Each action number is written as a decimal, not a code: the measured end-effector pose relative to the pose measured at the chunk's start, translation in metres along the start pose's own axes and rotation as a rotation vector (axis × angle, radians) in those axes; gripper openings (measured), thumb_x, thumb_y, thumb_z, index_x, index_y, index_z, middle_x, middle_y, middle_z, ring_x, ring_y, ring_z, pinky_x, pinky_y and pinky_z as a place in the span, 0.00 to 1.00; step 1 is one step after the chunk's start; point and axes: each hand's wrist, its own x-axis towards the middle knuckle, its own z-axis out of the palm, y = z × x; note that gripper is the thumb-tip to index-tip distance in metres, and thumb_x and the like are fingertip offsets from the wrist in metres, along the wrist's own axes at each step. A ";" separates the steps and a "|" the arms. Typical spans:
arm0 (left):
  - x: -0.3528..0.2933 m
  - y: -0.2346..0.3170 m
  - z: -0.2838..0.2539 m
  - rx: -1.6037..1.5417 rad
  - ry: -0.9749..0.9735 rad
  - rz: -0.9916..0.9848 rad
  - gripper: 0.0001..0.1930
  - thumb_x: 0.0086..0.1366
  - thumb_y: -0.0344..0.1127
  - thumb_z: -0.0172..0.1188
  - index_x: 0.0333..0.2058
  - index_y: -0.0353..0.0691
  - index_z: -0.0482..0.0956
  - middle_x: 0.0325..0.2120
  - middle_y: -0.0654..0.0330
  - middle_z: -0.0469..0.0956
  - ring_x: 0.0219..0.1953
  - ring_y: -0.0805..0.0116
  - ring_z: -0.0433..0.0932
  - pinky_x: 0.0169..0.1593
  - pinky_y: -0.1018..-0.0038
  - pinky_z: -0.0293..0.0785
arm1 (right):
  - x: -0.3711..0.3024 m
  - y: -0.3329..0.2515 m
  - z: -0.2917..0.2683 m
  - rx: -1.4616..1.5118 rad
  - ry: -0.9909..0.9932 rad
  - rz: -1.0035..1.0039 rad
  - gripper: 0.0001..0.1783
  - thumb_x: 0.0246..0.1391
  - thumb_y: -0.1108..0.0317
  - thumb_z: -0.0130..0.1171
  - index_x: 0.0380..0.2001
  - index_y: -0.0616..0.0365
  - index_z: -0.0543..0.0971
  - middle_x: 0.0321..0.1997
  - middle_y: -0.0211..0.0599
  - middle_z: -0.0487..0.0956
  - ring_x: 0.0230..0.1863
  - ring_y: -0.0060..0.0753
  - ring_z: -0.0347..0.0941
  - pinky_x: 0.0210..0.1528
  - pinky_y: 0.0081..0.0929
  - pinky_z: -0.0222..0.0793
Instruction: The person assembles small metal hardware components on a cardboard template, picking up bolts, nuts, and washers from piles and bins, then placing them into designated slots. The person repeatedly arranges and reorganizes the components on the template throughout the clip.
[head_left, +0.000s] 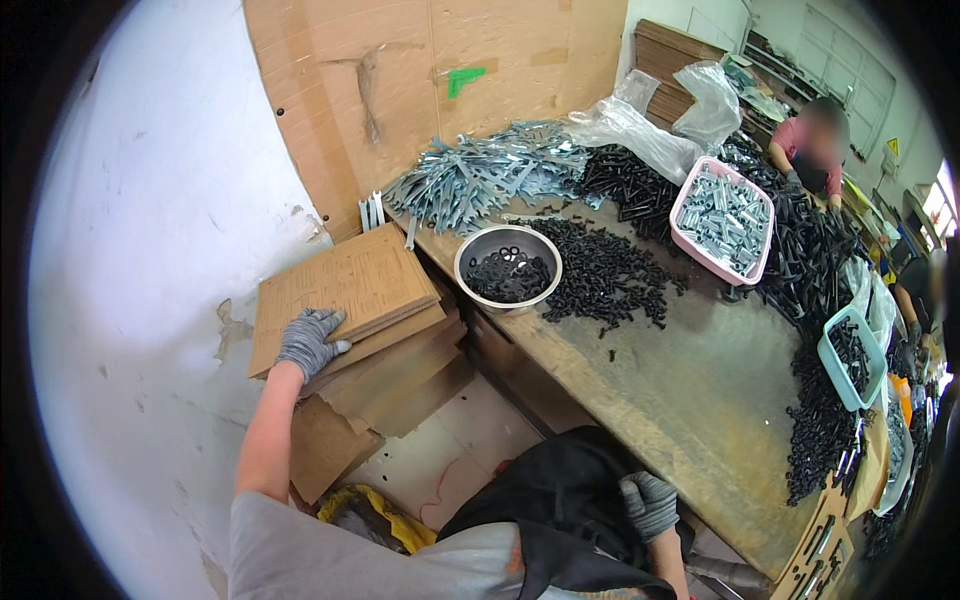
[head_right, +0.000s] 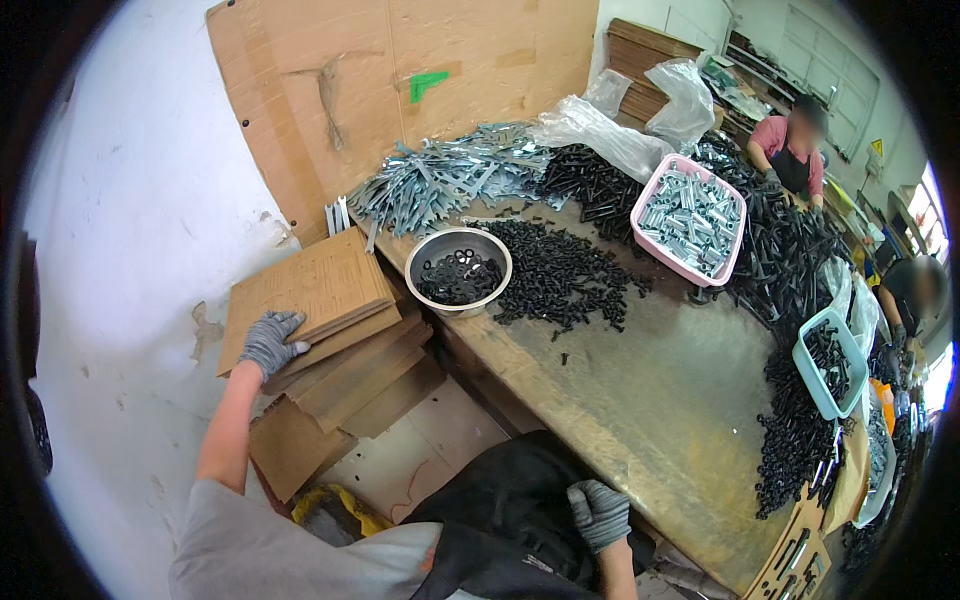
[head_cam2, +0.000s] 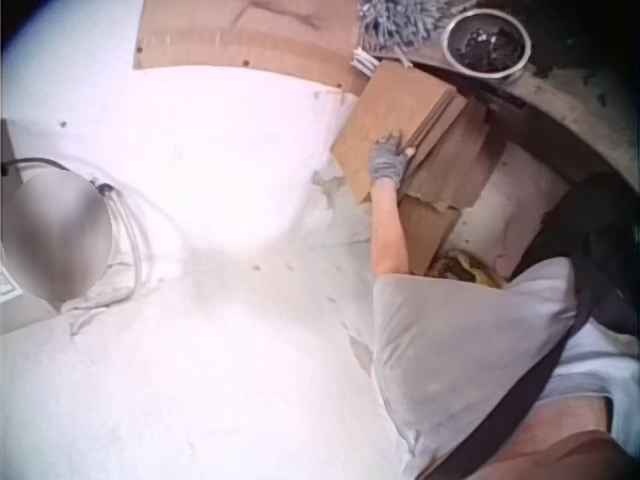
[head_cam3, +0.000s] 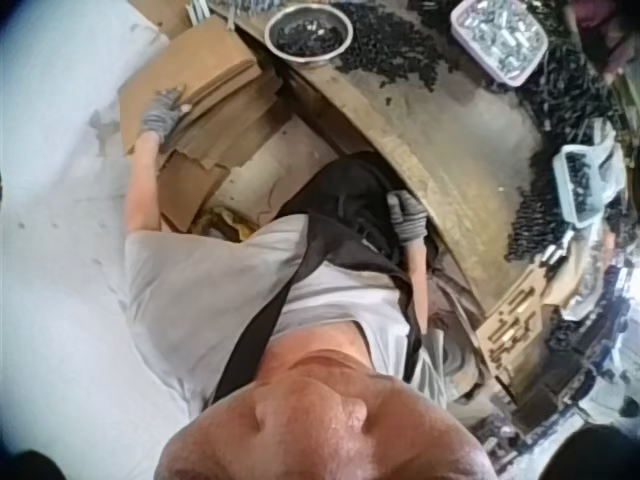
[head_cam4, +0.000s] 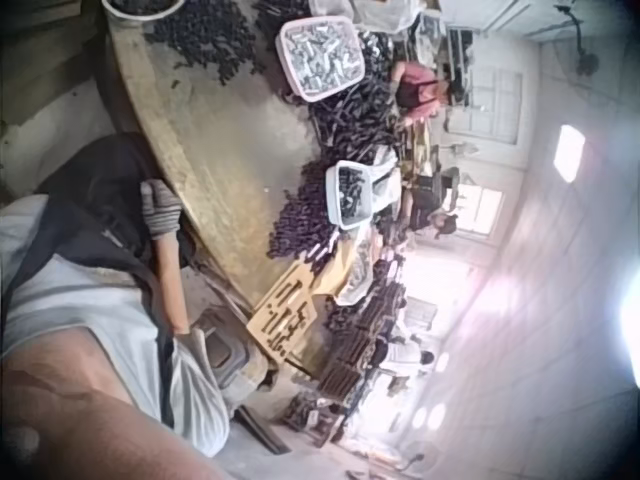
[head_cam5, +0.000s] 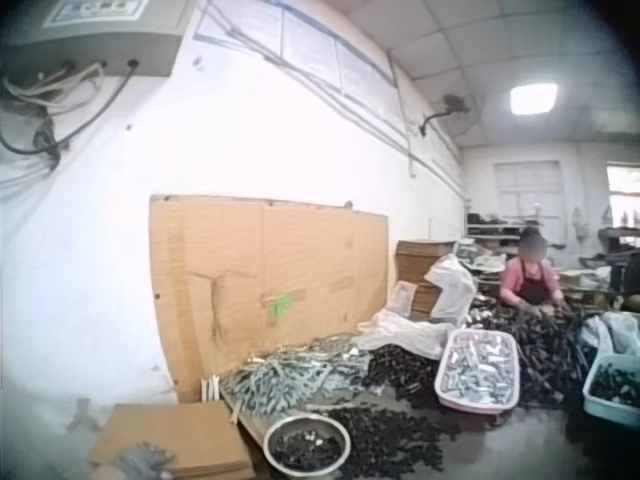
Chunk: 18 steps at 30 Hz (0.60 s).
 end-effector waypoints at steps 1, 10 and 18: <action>0.005 -0.001 -0.009 -0.011 0.009 0.014 0.35 0.53 0.57 0.61 0.57 0.44 0.70 0.57 0.54 0.69 0.59 0.54 0.65 0.64 0.67 0.57 | 0.001 -0.001 -0.001 -0.019 0.007 -0.004 0.12 0.52 0.60 0.56 0.28 0.58 0.80 0.27 0.50 0.79 0.32 0.54 0.76 0.35 0.41 0.72; 0.010 0.011 -0.020 0.164 0.270 -0.042 0.22 0.62 0.38 0.50 0.55 0.44 0.70 0.53 0.53 0.72 0.55 0.57 0.70 0.60 0.64 0.62 | 0.004 0.001 -0.007 0.125 0.046 0.039 0.12 0.52 0.61 0.57 0.29 0.59 0.80 0.26 0.51 0.78 0.31 0.53 0.76 0.35 0.39 0.72; -0.044 0.028 0.040 0.047 0.546 -0.068 0.20 0.57 0.29 0.48 0.50 0.45 0.74 0.50 0.55 0.75 0.53 0.57 0.73 0.60 0.61 0.64 | 0.013 -0.004 -0.016 0.124 0.099 0.015 0.13 0.54 0.61 0.55 0.28 0.61 0.80 0.22 0.46 0.78 0.24 0.41 0.75 0.30 0.34 0.70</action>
